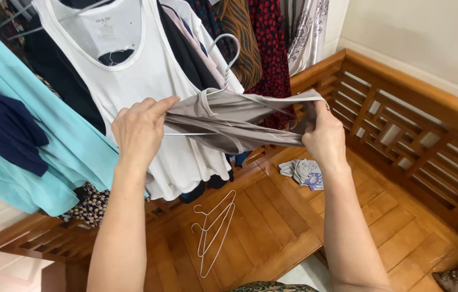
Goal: The person hangs clothes by fitting garments onto wire hangers one by one and hanging them on a clothes rack.
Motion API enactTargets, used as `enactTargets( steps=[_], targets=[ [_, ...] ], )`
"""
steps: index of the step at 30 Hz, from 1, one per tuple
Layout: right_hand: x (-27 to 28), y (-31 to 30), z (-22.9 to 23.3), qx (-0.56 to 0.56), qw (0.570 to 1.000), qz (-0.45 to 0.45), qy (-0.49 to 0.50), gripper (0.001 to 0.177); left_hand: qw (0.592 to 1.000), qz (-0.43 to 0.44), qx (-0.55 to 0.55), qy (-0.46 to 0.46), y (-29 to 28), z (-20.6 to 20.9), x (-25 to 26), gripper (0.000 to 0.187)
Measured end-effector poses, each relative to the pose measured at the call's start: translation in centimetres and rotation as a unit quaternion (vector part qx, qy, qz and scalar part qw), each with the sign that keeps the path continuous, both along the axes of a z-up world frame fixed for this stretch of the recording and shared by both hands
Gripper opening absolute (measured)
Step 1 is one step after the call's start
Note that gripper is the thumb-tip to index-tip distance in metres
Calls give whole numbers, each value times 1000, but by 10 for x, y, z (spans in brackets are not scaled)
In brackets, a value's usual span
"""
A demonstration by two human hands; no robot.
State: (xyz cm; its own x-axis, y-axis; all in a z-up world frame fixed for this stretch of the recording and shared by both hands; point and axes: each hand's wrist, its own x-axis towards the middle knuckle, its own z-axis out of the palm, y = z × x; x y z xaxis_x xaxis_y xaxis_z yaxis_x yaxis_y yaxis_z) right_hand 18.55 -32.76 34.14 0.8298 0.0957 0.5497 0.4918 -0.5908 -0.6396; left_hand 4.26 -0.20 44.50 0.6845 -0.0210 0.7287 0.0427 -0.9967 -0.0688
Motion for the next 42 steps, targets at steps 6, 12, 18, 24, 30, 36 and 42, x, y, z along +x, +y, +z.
enactTargets(
  steps=[6,12,18,24,30,36,42],
  targets=[
    [-27,-14,43,-61,997,-42,-3,58,995,32,4,-95,-25,-20,-5,34],
    [-72,-17,83,-23,995,99,17,49,996,24,-36,-74,-61,-41,5,43],
    [-74,-38,92,34,988,57,-137,32,935,-82,-338,69,-48,-39,10,40],
    [-56,-31,90,-120,967,4,-224,26,879,-154,-444,77,-5,-38,0,41],
    [-49,0,83,-86,973,80,-199,21,862,-187,-470,38,34,-49,-16,40],
    [-81,79,85,-54,971,160,-171,18,894,-88,-422,122,44,-39,-40,47],
    [-92,84,126,-39,984,165,50,24,854,-197,-478,54,100,-45,-50,41]
  ],
)
